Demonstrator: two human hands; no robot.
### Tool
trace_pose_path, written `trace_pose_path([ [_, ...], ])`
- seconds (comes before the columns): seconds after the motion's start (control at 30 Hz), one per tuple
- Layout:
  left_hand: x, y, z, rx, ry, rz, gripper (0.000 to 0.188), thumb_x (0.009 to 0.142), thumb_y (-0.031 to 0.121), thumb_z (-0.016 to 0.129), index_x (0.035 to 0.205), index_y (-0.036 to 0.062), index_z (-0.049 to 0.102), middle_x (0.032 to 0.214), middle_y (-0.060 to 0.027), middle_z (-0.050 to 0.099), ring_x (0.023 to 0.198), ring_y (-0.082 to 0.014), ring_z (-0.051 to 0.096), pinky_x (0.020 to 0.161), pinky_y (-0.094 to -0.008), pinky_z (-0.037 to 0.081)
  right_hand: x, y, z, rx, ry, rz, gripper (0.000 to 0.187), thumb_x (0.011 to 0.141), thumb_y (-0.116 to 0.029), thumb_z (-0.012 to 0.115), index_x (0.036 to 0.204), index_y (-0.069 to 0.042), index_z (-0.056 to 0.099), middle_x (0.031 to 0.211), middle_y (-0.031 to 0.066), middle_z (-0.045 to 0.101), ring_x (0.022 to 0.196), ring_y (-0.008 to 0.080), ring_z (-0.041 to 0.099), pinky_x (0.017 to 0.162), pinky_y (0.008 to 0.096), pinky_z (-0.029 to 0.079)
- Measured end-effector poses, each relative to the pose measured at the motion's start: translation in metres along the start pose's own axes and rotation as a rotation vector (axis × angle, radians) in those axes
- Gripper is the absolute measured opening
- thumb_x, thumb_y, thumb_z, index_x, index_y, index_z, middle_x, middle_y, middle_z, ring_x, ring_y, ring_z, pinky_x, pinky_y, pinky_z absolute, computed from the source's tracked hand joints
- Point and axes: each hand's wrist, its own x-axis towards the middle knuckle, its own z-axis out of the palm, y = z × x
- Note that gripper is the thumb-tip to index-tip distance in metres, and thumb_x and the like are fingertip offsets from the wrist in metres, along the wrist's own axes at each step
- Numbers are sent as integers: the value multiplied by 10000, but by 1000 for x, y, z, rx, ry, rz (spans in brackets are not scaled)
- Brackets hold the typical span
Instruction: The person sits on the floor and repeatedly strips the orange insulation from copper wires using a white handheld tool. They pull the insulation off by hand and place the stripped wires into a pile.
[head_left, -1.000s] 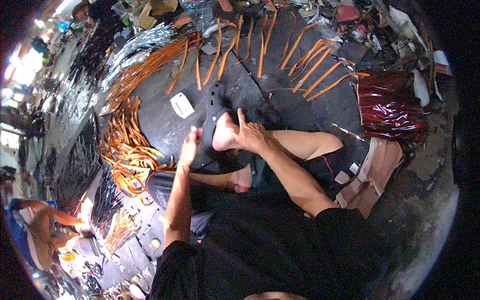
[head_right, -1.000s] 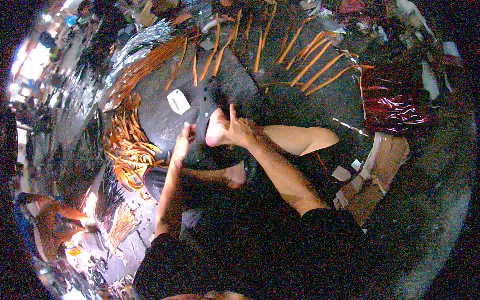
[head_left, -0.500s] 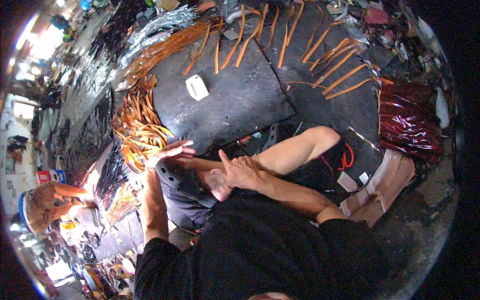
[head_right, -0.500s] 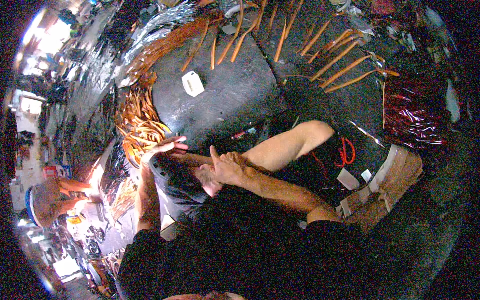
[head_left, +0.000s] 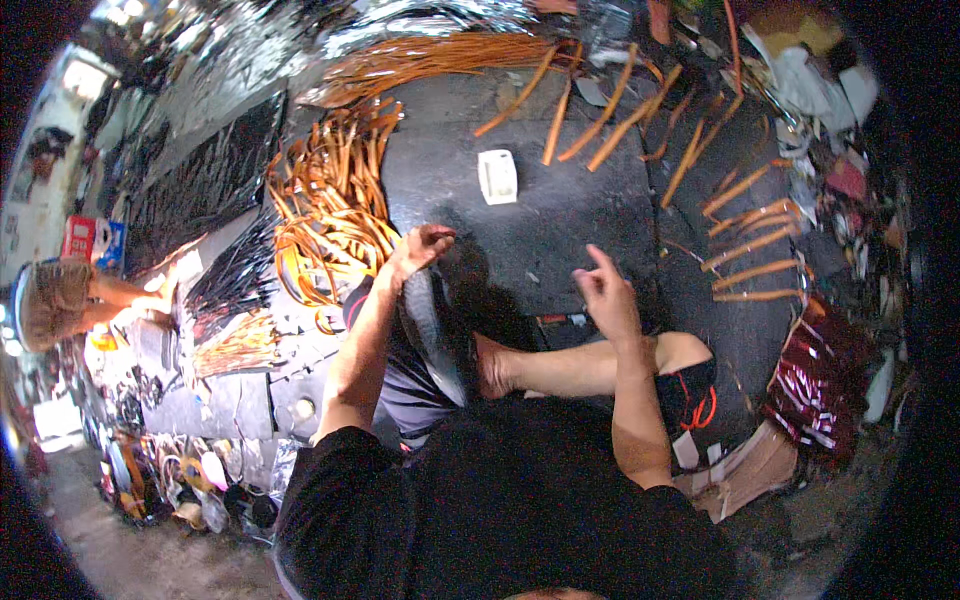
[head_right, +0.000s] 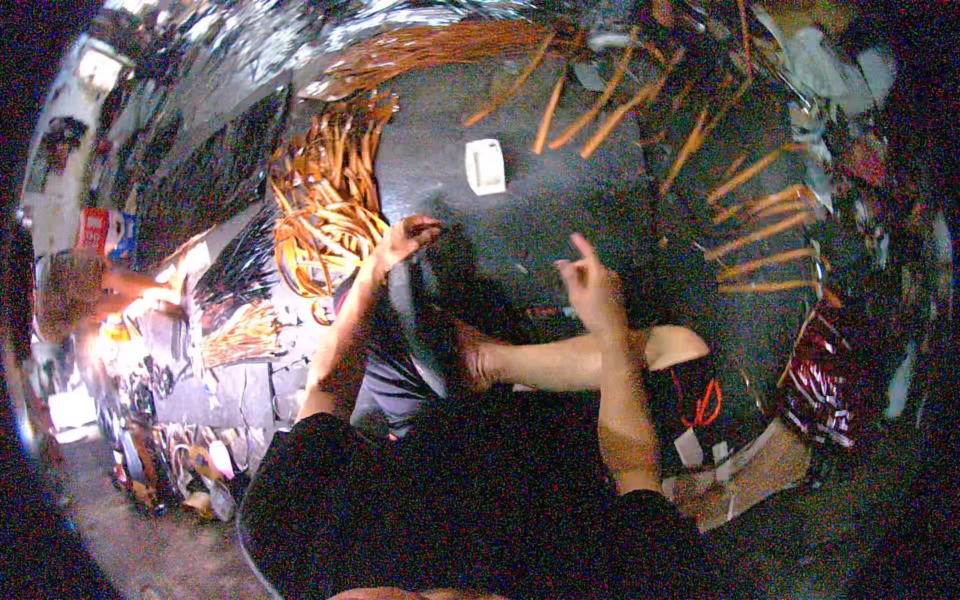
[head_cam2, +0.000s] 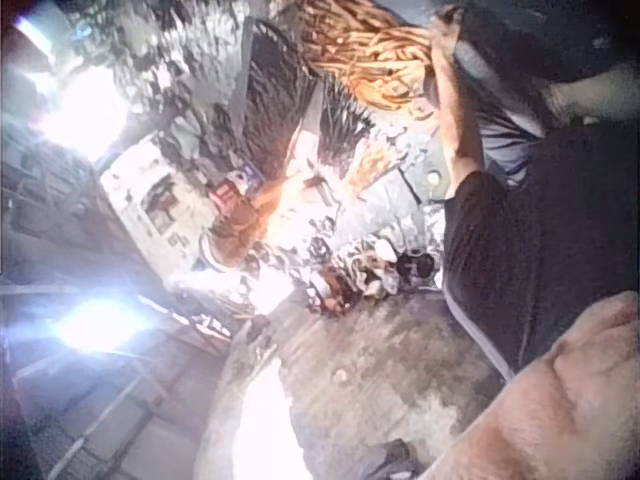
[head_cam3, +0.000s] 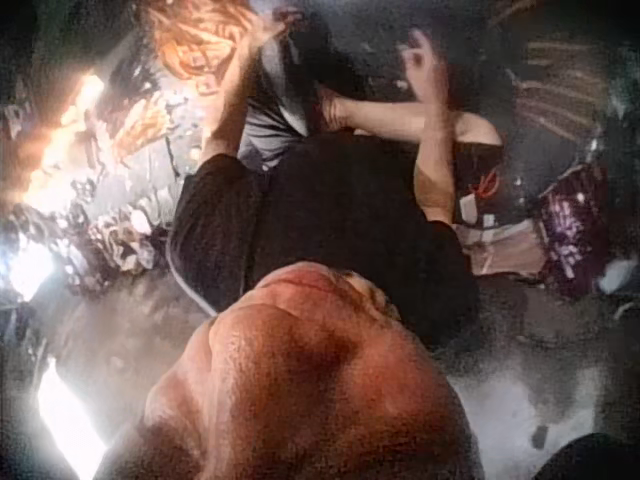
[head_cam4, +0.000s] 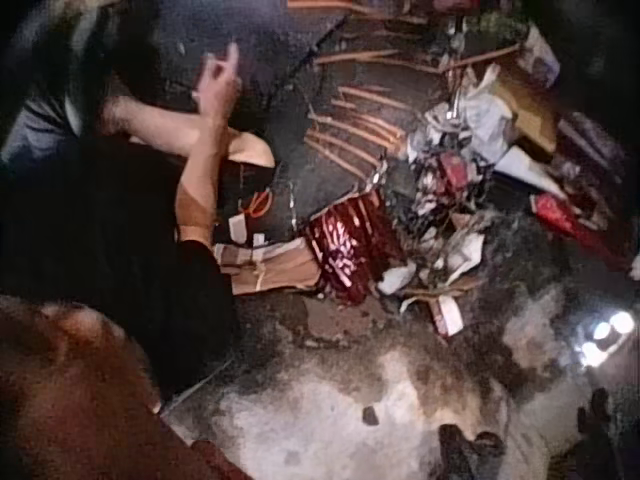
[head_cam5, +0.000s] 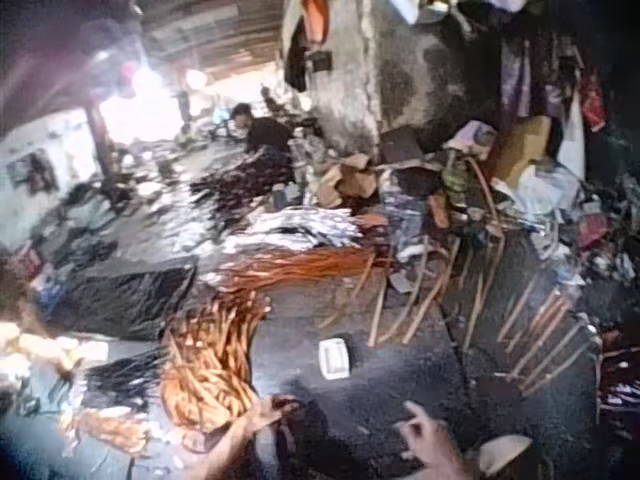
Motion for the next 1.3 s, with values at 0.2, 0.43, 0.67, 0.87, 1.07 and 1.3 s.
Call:
trace_pose_path([
  [0.2,8,-56,-88,585,722,179,245,855,138,603,1075,36,633,881,-134,627,824,-224,597,722,-349,485,30,11,31,107,121,-35,419,962,-158,562,1351,-35,466,852,99,687,775,161,661,728,318,529],
  [0.43,-5,-85,-141,1104,411,213,326,817,388,650,1069,180,649,1085,-102,572,1102,-310,492,949,-494,360,35,23,32,6,153,-21,448,931,-179,620,1334,-47,477,799,120,697,697,160,655,653,323,516],
  [0.67,-44,-23,-189,-121,424,186,210,917,119,591,1088,16,526,995,-35,586,924,-151,549,815,-266,443,18,-29,35,195,-2,-25,454,924,-186,644,1327,-41,494,822,79,681,707,105,611,645,281,499],
  [0.87,-38,61,-125,148,117,281,247,945,112,511,1167,33,585,1122,-123,645,1044,-218,605,922,-327,445,55,-82,77,544,-36,-232,502,885,-214,691,1321,-53,501,1010,114,662,910,178,638,796,316,512],
  [1.07,-7,126,-22,432,-281,330,155,947,101,516,1044,42,621,865,-76,688,741,-182,610,736,-319,496,103,-45,89,126,-302,-269,441,948,-173,537,1368,-98,425,1034,149,652,939,269,648,823,383,501],
  [1.3,60,16,-10,-407,-470,214,286,913,204,600,1074,-32,619,961,-87,684,771,-131,594,704,-265,485,134,44,-8,-96,-118,-77,378,866,-153,655,1224,-70,569,803,95,688,732,187,672,665,346,527],
])
